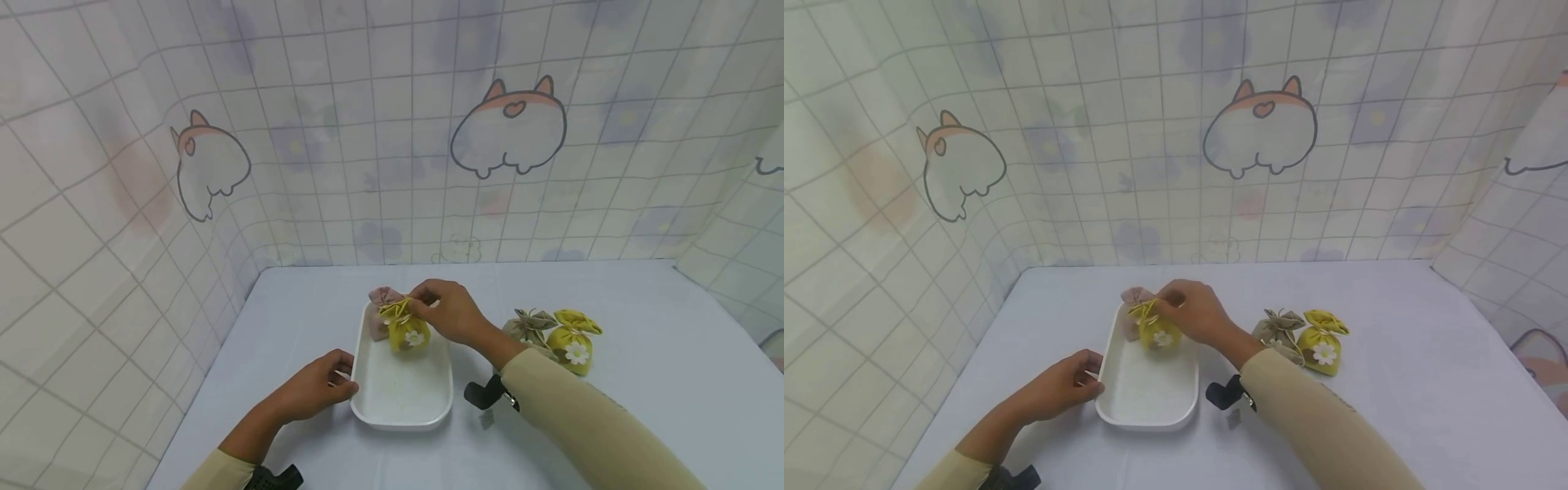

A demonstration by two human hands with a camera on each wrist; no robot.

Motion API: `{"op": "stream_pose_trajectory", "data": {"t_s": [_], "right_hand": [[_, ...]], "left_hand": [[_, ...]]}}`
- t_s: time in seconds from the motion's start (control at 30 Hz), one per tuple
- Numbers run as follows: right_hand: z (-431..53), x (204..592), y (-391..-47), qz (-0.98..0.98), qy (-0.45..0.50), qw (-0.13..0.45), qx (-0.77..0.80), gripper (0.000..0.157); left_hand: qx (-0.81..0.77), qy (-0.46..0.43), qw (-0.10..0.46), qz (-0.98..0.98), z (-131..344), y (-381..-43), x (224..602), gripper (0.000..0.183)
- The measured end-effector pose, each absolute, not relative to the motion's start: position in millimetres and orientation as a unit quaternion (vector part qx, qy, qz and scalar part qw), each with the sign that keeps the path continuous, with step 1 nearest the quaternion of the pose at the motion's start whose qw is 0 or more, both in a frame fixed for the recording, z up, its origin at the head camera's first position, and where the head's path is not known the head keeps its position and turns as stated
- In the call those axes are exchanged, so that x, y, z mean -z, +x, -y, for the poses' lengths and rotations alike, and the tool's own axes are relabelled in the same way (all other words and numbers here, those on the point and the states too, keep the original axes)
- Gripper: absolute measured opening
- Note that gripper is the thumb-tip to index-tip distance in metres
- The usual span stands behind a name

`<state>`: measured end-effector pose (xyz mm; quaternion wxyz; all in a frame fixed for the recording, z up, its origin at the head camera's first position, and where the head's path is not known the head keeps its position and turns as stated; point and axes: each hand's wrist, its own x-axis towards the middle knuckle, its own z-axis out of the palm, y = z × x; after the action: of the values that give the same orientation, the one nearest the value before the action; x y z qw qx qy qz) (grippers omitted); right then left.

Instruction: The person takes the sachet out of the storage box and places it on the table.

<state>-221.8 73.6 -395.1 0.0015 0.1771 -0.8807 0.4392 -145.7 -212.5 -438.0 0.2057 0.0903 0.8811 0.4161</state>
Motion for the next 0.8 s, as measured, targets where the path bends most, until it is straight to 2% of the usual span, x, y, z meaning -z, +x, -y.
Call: {"op": "stream_pose_trajectory", "data": {"t_s": [0.3, 0.8], "right_hand": [[-81.8, 387.1, -219.8, 0.883, 0.175, 0.020, -0.434, 0.008], [-100.9, 370.0, -211.3, 0.892, 0.170, 0.036, -0.418, 0.010]], "left_hand": [[-0.415, 0.092, 0.205, -0.882, 213.6, -144.8, 438.9, 0.047], [-0.412, 0.093, 0.202, -0.883, 213.0, -145.7, 437.3, 0.046]]}}
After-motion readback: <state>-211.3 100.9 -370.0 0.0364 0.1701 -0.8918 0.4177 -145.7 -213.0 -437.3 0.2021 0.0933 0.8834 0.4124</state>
